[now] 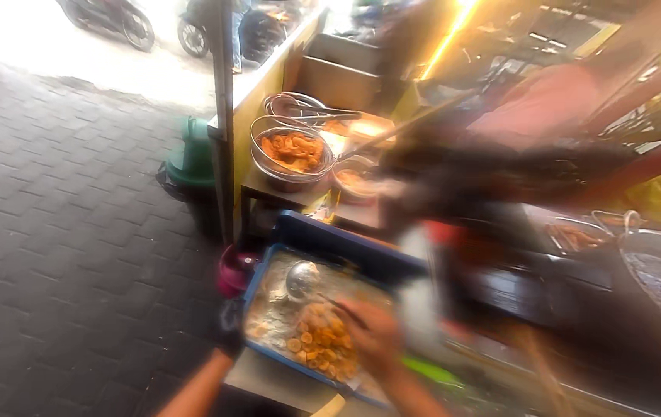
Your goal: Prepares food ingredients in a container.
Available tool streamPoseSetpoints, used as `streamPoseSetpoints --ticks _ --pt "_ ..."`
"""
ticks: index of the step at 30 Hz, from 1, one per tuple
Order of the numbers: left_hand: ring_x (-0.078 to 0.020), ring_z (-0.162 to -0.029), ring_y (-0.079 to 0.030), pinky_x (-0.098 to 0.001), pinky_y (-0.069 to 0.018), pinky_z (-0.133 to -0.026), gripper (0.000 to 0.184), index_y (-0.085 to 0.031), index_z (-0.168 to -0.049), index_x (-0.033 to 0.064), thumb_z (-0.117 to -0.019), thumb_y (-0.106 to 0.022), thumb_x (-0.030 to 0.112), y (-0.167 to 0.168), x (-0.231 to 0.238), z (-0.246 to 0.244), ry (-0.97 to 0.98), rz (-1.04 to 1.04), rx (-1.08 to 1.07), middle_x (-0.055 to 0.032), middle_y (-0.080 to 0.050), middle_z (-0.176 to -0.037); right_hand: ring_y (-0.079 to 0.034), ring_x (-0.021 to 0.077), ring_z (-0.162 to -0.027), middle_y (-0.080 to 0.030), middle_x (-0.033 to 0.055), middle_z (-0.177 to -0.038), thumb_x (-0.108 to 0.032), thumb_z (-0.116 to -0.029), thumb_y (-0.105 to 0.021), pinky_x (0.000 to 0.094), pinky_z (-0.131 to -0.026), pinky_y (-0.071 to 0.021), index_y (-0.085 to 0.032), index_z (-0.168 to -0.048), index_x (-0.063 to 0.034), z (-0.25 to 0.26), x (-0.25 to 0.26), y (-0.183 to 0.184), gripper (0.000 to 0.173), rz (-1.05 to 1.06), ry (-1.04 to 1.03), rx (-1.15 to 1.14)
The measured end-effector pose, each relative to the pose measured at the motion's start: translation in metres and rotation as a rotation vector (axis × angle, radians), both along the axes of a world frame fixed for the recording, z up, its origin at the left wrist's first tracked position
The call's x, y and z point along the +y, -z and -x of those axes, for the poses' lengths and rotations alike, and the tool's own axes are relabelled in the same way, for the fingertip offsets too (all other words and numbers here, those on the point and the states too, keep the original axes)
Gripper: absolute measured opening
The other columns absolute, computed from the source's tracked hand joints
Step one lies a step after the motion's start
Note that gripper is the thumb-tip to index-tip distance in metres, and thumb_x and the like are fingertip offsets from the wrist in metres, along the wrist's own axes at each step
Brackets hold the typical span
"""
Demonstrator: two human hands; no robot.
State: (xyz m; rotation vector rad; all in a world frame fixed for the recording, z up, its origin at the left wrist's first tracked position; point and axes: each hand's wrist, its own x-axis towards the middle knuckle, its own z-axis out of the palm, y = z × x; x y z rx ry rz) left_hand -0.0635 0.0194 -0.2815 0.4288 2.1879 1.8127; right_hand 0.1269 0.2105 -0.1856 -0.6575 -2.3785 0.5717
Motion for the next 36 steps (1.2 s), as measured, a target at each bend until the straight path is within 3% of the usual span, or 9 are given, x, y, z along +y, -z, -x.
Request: streamPoseSetpoints --ticks 5,9,12,17,18,21,27,32,36 --pt "-0.0220 -0.119 -0.061 -0.0291 -0.0431 -0.107 0.039 -0.061 -0.124 -0.0152 -0.1073 -0.038 0.012 -0.033 -0.001 -0.005 0.036 0.014 -0.118 -0.0277 -0.065 -0.124 -0.070 0.0045 -0.079 -0.075 -0.0085 -0.091 -0.038 -0.1001 -0.064 0.0307 -0.068 -0.0591 -0.082 -0.105 -0.0263 0.000 0.010 -0.006 0.022 -0.059 -0.016 -0.028" --pt "-0.0109 -0.105 -0.066 -0.0226 -0.0489 -0.098 0.042 -0.067 -0.115 -0.0103 -0.1064 -0.038 0.019 0.015 0.003 0.001 -0.042 -0.056 0.019 -0.0182 -0.070 -0.111 -0.071 0.0041 -0.084 -0.075 -0.0083 -0.094 -0.034 -0.0996 -0.066 0.0300 -0.074 -0.0612 -0.081 -0.107 -0.0240 0.002 0.018 -0.027 0.020 -0.045 -0.026 0.036" --pt "-0.0209 -0.121 -0.061 -0.0280 -0.0423 -0.109 0.041 -0.060 -0.127 -0.0155 -0.1071 -0.037 0.012 -0.008 -0.001 -0.003 -0.004 -0.015 -0.089 -0.0276 -0.064 -0.127 -0.069 0.0082 -0.077 -0.073 -0.0063 -0.088 -0.037 -0.1005 -0.062 0.0352 -0.067 -0.0590 -0.081 -0.110 -0.0255 0.002 0.026 -0.045 0.024 -0.097 -0.016 -0.053" --pt "-0.0165 -0.110 -0.063 -0.0278 -0.0464 -0.101 0.047 -0.062 -0.120 -0.0151 -0.1035 -0.035 0.020 -0.006 0.000 -0.001 0.024 0.001 -0.044 -0.0243 -0.067 -0.116 -0.070 0.0140 -0.080 -0.072 -0.0015 -0.089 -0.043 -0.1041 -0.053 0.0412 -0.071 -0.0598 -0.079 -0.114 -0.0207 0.000 0.032 -0.053 0.035 -0.059 -0.102 -0.294" --pt "-0.0142 -0.109 -0.063 -0.0252 -0.0465 -0.101 0.044 -0.062 -0.120 -0.0159 -0.1043 -0.035 0.015 -0.019 0.002 -0.005 -0.007 0.003 -0.090 -0.0242 -0.067 -0.116 -0.071 0.0172 -0.085 -0.074 0.0021 -0.094 -0.040 -0.1056 -0.050 0.0434 -0.077 -0.0605 -0.077 -0.116 -0.0165 0.002 0.030 -0.059 0.037 -0.024 -0.145 -0.377" --pt "-0.0145 -0.119 -0.056 -0.0213 -0.0367 -0.109 0.039 -0.052 -0.131 -0.0207 -0.1071 -0.028 -0.002 -0.131 0.011 -0.021 -0.027 0.129 -0.421 -0.0291 -0.060 -0.130 -0.070 0.0312 -0.106 -0.073 0.0143 -0.112 -0.035 -0.1109 -0.038 0.0535 -0.094 -0.0544 -0.068 -0.126 -0.0092 0.015 0.018 -0.088 0.042 0.100 -0.265 -0.818" --pt "-0.0192 -0.118 -0.057 -0.0215 -0.0394 -0.107 0.039 -0.050 -0.128 -0.0258 -0.1049 -0.026 -0.006 -0.142 0.008 -0.028 -0.008 0.043 -0.333 -0.0350 -0.057 -0.127 -0.069 0.0431 -0.103 -0.070 0.0215 -0.106 -0.027 -0.1117 -0.035 0.0601 -0.080 -0.0534 -0.061 -0.123 -0.0078 0.066 -0.025 -0.127 0.035 -0.084 -0.321 -1.394" --pt "-0.0225 -0.123 -0.057 -0.0230 -0.0384 -0.110 0.037 -0.048 -0.130 -0.0258 -0.1023 -0.030 -0.009 -0.136 0.008 -0.024 -0.051 -0.052 -0.421 -0.0363 -0.056 -0.132 -0.068 0.0413 -0.098 -0.069 0.0194 -0.103 -0.011 -0.1027 -0.048 0.0601 -0.075 -0.0529 -0.062 -0.121 -0.0068 0.098 -0.040 -0.130 0.024 -0.144 -0.484 -1.438" --pt "-0.0265 -0.137 -0.048 -0.0247 -0.0314 -0.116 0.040 -0.037 -0.141 -0.0245 -0.1043 -0.032 -0.009 -0.133 0.005 -0.017 -0.016 -0.046 -0.509 -0.0369 -0.043 -0.148 -0.068 0.0396 -0.093 -0.069 0.0169 -0.096 -0.014 -0.1048 -0.048 0.0579 -0.072 -0.0519 -0.067 -0.120 -0.0125 0.114 -0.044 -0.139 0.024 -0.266 -0.568 -1.490"
